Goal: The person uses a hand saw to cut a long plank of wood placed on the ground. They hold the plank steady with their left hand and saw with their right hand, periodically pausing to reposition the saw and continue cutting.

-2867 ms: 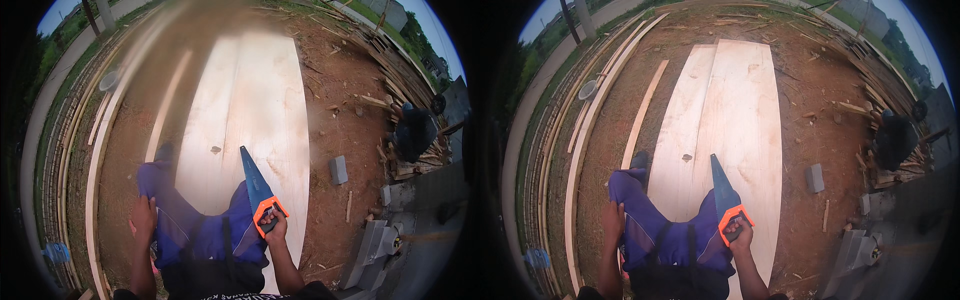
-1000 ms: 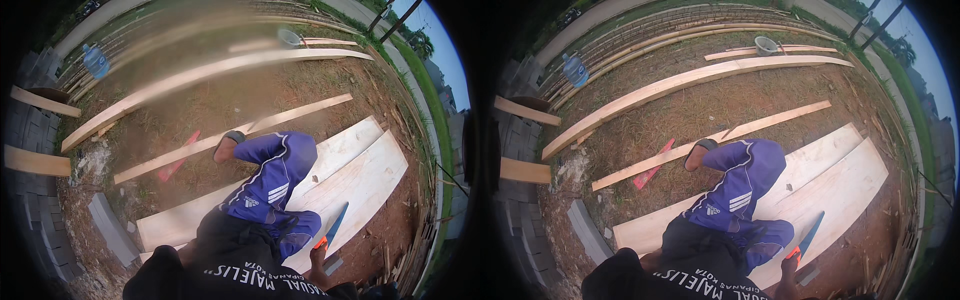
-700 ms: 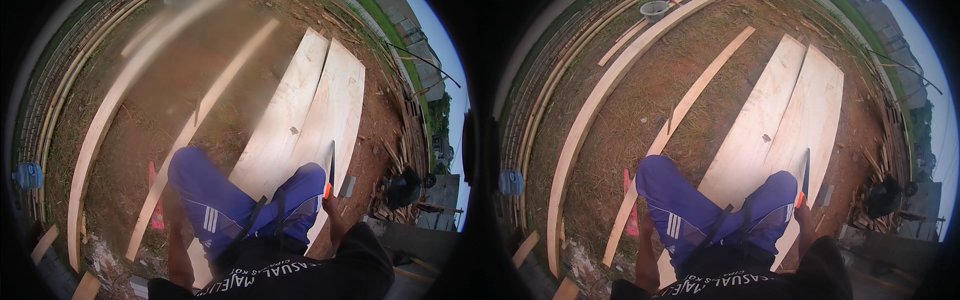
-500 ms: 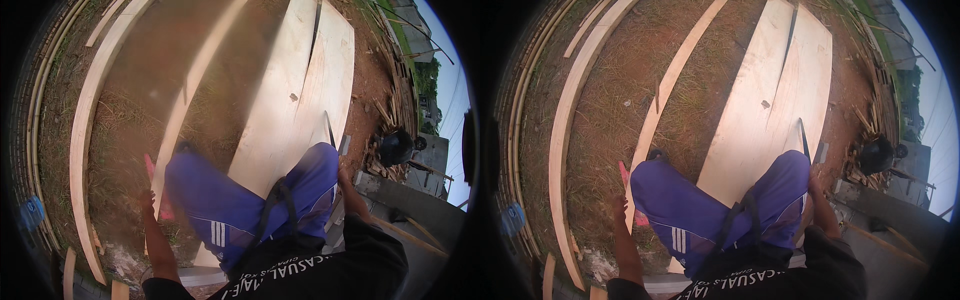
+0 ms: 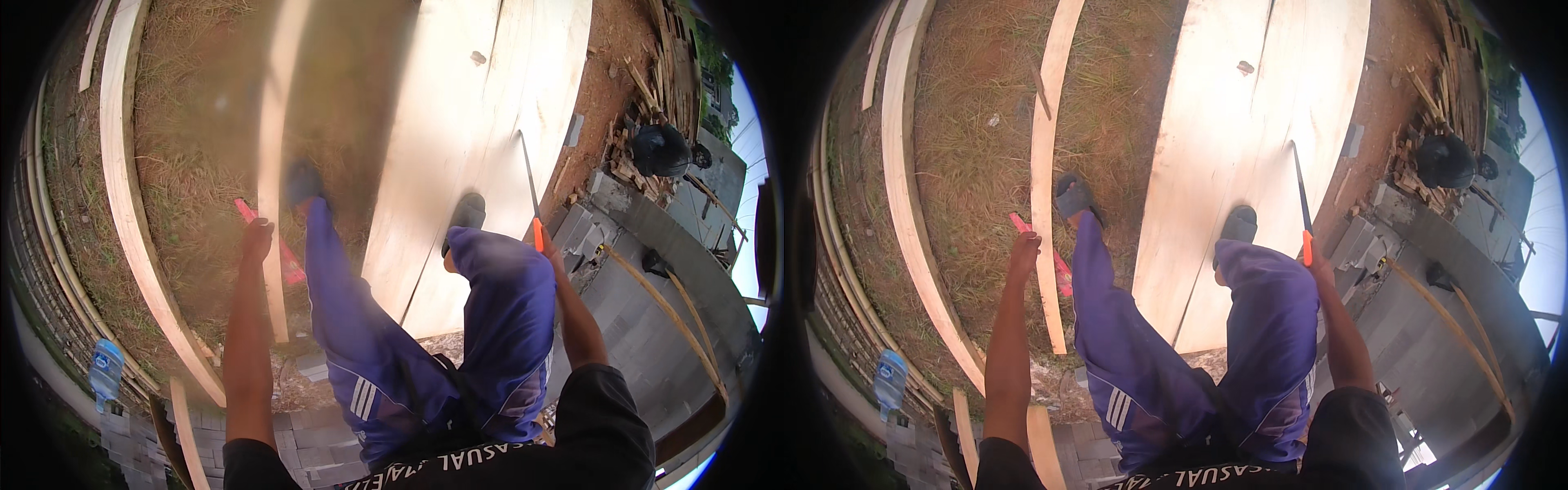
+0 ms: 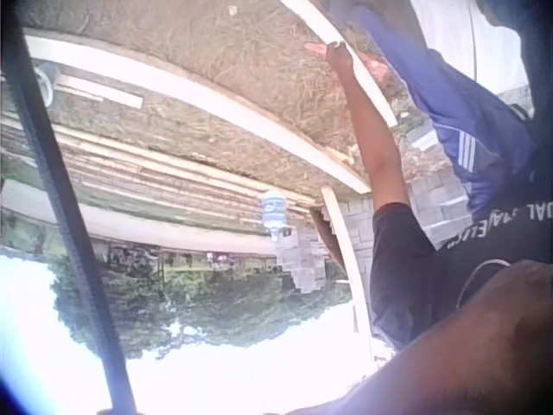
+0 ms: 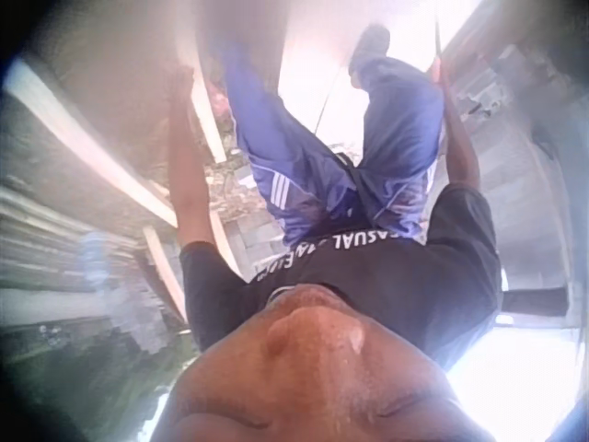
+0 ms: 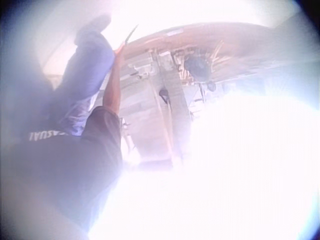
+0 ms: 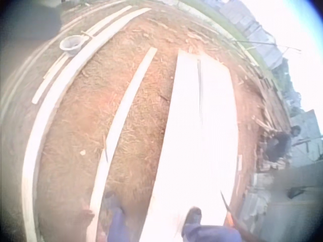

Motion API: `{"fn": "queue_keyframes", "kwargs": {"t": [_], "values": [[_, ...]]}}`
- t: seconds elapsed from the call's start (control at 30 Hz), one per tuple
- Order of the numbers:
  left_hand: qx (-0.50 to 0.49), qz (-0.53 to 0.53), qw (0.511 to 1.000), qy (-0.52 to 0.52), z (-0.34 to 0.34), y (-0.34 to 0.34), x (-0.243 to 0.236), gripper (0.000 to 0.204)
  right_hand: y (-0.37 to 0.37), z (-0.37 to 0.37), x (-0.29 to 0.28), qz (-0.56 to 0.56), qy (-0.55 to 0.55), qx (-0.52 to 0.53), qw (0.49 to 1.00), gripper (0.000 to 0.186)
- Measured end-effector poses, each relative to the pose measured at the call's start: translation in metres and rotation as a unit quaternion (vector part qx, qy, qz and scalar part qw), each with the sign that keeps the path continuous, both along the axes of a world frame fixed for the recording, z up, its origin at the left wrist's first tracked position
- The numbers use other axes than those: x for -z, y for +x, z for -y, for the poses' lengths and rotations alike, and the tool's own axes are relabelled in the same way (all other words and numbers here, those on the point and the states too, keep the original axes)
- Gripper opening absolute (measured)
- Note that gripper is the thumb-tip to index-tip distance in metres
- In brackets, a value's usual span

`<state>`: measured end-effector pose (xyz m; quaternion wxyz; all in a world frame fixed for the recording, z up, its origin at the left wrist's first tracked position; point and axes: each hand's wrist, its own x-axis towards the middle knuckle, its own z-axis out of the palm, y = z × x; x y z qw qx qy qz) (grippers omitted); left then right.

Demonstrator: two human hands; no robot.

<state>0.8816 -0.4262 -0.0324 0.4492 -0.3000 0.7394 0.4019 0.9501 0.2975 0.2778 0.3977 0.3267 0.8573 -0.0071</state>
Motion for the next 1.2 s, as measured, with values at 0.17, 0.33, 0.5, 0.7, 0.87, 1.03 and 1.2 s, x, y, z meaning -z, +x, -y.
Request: {"fn": "queue_keyframes", "kwargs": {"t": [0.17,0.33,0.5,0.7,0.87,1.03,1.2], "values": [[-0.005,-0.051,0.995,0.083,-0.072,-0.063,-0.026,0.039,0.001,-0.002,0.012,0.011,0.031,-0.070,0.997,0.071],[-0.043,-0.027,0.988,0.144,-0.139,-0.107,-0.040,0.040,0.033,-0.025,0.026,-0.030,-0.007,-0.123,0.992,0.071],[0.011,-0.046,0.993,0.105,-0.190,-0.149,-0.069,0.041,0.036,-0.013,0.029,-0.080,-0.039,-0.035,0.995,0.068],[0.057,-0.112,0.981,0.148,-0.288,-0.195,-0.107,0.041,0.006,-0.034,-0.012,-0.366,-0.125,0.257,0.886,0.017],[0.041,-0.245,0.948,0.198,-0.374,-0.232,-0.119,0.041,-0.020,-0.044,-0.011,-0.515,-0.321,0.379,0.698,0.011],[0.189,-0.317,0.930,0.007,-0.424,-0.188,-0.086,0.044,-0.077,-0.024,0.047,-0.516,-0.453,0.393,0.612,0.016],[0.194,-0.294,0.935,-0.048,-0.433,-0.145,-0.054,0.050,-0.123,-0.011,0.120,-0.477,-0.403,0.319,0.713,0.038]]}}
